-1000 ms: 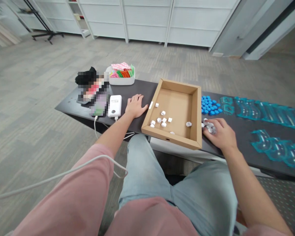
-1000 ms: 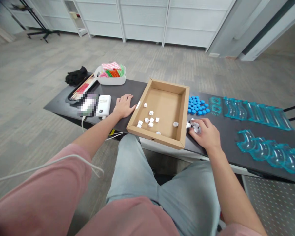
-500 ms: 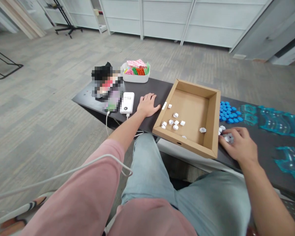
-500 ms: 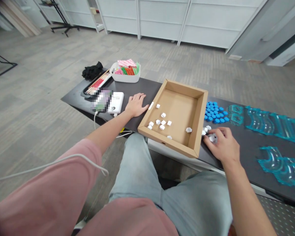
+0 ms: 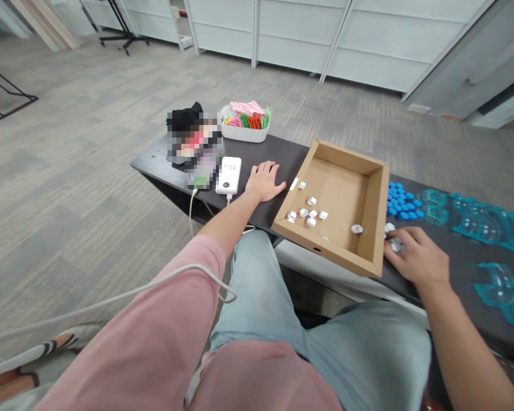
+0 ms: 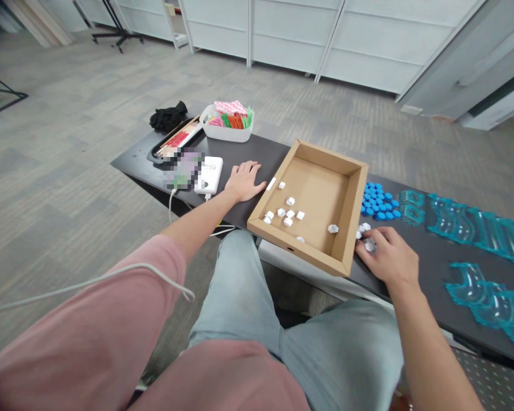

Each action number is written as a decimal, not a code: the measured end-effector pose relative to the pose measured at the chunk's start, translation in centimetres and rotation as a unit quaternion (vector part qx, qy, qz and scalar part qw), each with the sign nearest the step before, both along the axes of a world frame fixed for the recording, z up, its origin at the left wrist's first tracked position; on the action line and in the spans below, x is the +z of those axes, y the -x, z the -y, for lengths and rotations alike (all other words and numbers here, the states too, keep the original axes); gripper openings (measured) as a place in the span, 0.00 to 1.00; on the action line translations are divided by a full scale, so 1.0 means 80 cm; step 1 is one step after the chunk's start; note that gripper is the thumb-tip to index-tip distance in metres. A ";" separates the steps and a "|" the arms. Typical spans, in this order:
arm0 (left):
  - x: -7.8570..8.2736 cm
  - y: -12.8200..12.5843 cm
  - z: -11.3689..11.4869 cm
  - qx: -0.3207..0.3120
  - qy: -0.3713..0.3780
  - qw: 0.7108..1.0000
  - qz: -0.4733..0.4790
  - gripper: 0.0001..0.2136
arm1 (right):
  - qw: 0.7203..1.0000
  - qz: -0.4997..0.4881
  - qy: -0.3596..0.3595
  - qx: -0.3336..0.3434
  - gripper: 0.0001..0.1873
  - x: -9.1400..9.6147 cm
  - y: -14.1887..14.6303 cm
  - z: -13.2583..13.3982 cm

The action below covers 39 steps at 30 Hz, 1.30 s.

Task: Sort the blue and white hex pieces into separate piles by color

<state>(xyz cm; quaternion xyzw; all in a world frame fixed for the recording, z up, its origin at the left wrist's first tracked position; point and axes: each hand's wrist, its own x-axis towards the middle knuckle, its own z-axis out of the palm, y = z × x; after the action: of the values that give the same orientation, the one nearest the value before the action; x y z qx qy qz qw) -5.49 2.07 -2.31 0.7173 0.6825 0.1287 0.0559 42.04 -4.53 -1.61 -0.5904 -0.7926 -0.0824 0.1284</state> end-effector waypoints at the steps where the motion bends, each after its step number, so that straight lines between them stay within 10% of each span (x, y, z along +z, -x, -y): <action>1: 0.001 0.000 0.000 0.001 0.001 1.000 -0.002 0.35 | 1.000 0.015 -0.002 0.013 0.20 -0.001 -0.002 -0.002; 25: 0.006 0.000 0.002 -0.004 0.004 1.000 -0.002 0.35 | 0.984 -0.113 0.018 -0.135 0.04 0.020 0.021 0.007; 39: 0.013 -0.002 0.006 0.003 0.010 1.000 -0.007 0.34 | 0.944 -0.300 -0.130 -0.046 0.03 0.069 0.064 -0.030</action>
<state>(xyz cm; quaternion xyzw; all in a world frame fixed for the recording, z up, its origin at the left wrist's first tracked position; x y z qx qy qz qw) -5.35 1.60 -1.25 0.7155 0.6864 0.1168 0.0576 36.95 -2.16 3.89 -0.6018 -0.6718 -0.0098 0.4317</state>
